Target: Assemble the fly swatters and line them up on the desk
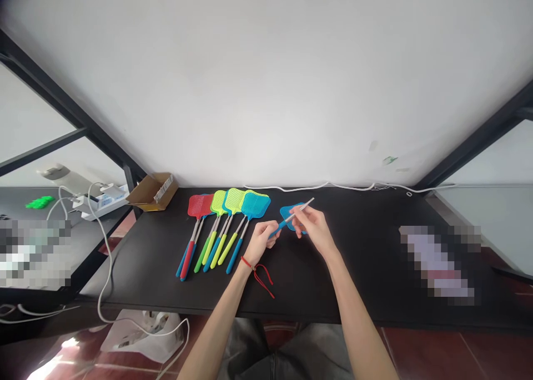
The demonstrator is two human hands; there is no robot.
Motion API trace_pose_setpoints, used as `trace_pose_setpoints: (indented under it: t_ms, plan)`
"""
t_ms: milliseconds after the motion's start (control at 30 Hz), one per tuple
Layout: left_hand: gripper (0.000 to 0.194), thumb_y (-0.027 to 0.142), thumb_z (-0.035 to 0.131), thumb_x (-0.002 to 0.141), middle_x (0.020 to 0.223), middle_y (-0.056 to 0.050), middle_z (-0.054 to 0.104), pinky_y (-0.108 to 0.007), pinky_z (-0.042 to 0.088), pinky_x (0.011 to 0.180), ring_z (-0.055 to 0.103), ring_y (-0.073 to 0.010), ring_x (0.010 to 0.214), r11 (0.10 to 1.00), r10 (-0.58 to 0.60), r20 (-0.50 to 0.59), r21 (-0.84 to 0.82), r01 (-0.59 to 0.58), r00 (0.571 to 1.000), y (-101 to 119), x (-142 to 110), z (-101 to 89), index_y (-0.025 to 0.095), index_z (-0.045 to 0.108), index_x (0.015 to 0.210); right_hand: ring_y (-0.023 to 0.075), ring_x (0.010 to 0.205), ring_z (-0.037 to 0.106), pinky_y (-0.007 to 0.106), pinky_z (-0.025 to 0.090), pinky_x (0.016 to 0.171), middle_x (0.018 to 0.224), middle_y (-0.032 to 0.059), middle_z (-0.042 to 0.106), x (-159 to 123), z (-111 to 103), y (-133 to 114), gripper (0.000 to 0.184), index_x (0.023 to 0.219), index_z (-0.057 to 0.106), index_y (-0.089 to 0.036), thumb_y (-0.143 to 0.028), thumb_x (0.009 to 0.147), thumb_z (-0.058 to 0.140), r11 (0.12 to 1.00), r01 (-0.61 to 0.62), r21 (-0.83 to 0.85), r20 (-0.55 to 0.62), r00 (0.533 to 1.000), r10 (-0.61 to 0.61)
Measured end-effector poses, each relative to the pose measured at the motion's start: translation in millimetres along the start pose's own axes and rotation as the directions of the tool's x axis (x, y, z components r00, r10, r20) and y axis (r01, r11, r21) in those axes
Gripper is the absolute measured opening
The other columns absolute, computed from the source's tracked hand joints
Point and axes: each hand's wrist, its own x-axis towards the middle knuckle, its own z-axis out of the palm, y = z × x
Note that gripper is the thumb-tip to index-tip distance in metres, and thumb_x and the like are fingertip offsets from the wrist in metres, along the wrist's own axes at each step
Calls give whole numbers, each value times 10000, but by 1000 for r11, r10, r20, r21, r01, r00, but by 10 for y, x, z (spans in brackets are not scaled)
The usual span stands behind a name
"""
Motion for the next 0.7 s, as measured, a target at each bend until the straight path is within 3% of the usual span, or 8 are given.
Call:
trace_pose_setpoints:
  t_ms: [133,467,700]
  plan:
    - [331,379,544,874,485,86,248,-225,109,424,175,-34,408,1000,-2,-5,-5,2,1000,-8,-5,4,161,502,628,102,447,509,256,426,421,646,6,601,16,-16,61,307,836,711,-160,-465,875,706,998,40,-45,-14,999,-41]
    - [316,362,543,838,494,77,259,-231,98,433,187,-33,417,999,18,-66,51,-14,998,-35,-26,24,164,478,602,114,463,529,257,443,413,665,25,627,16,61,140,324,825,730,-148,-471,843,732,998,15,-58,104,994,-8]
    - [343,413,550,852,527,70,280,-227,104,440,190,-35,436,1000,-3,-56,4,4,998,-21,10,23,161,487,628,98,448,502,245,416,412,638,-3,596,17,129,126,306,882,721,-155,-458,847,735,999,8,-42,11,1000,-8]
